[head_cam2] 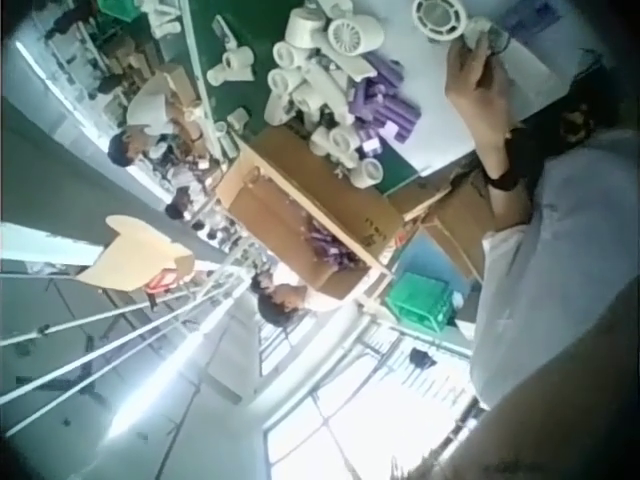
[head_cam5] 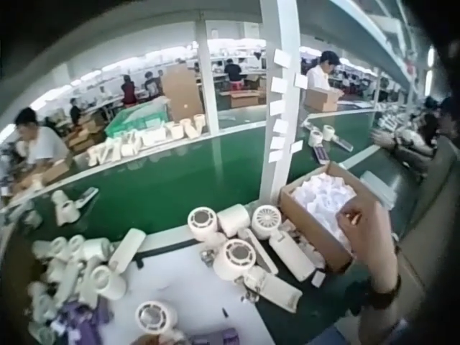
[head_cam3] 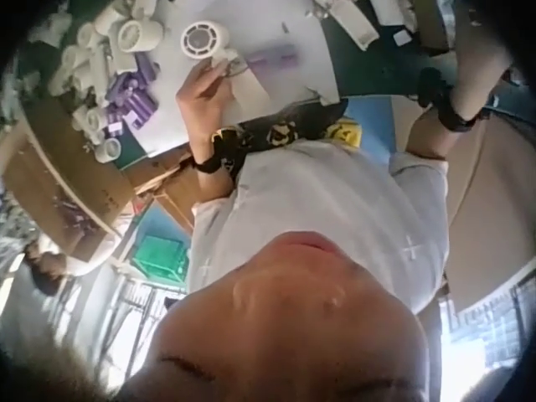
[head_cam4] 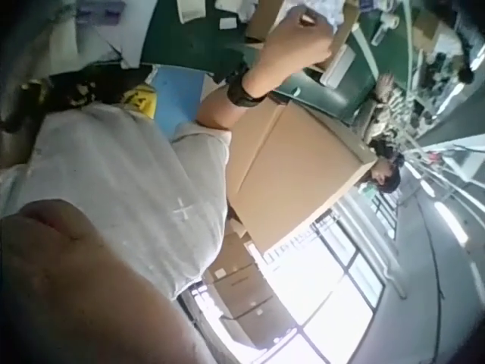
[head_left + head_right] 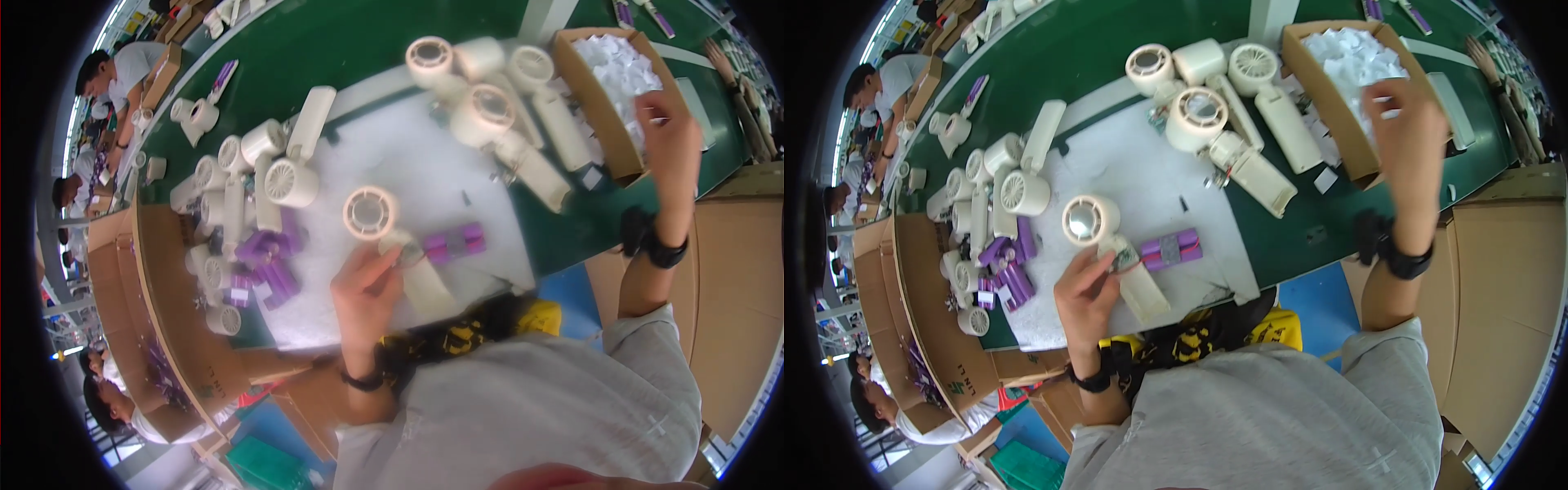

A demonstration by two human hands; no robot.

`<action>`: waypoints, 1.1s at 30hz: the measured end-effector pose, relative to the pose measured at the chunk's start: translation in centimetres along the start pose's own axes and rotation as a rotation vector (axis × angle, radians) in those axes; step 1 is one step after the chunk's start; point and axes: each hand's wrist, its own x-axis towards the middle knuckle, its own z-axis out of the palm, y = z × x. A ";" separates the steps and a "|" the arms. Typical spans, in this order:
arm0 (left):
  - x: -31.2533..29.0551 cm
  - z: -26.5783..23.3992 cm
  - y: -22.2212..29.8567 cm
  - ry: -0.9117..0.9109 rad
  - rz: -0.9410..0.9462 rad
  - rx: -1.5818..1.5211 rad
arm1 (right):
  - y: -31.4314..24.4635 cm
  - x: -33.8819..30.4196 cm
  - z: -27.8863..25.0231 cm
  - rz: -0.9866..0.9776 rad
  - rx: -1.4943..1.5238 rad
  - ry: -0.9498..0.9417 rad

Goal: The person picks up a battery pack and a fan housing, connects the battery wires to the circuit board, and presses the batteries into the housing. After testing the fan, the person sets it aside and repeats the process with another unit.

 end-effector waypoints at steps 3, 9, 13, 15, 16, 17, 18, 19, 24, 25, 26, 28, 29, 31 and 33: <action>1.4 0.7 0.0 0.007 0.049 -0.019 | -0.4 -0.6 -0.5 0.024 -0.007 -0.052; 1.4 0.5 -1.1 -0.025 0.004 -0.013 | -10.8 -8.4 3.1 -0.745 0.540 -0.566; 1.4 0.4 -0.6 -0.031 0.024 0.033 | -11.6 -9.7 7.3 -0.835 0.372 -0.688; 1.5 0.3 -0.1 -0.035 0.071 0.127 | -11.2 -9.1 7.6 -0.851 0.448 -0.724; 1.6 0.4 0.3 -0.029 0.063 0.125 | -11.1 -9.0 7.7 -0.861 0.486 -0.743; 1.7 0.4 0.5 -0.033 0.084 0.138 | -11.3 -8.8 7.3 -0.866 0.489 -0.753; 1.8 0.4 0.7 -0.036 0.104 0.150 | -11.7 -8.3 6.4 -0.760 0.569 -0.936; 1.8 0.4 0.7 -0.040 0.125 0.163 | -12.0 -7.7 5.5 -0.645 0.645 -1.116; 1.7 0.7 1.0 -0.067 0.130 0.200 | -11.2 -7.8 5.6 -0.408 0.859 -1.503; 1.7 0.8 1.0 -0.055 0.142 0.206 | -11.2 -8.0 5.5 -0.410 0.856 -1.510; 1.6 0.9 1.0 -0.044 0.153 0.212 | -11.2 -8.4 5.3 -0.234 1.030 -1.607; 1.5 1.2 1.0 -0.030 0.161 0.216 | -11.2 -9.0 4.9 0.157 1.368 -1.761; 1.5 1.4 1.0 -0.014 0.172 0.211 | -11.1 -9.3 4.9 0.158 1.364 -1.766; 1.4 1.8 0.8 0.014 0.197 0.199 | -10.7 -10.0 5.2 0.080 1.522 -1.769; 1.4 1.9 0.7 0.024 0.217 0.219 | -10.5 -10.1 5.1 0.041 1.599 -1.768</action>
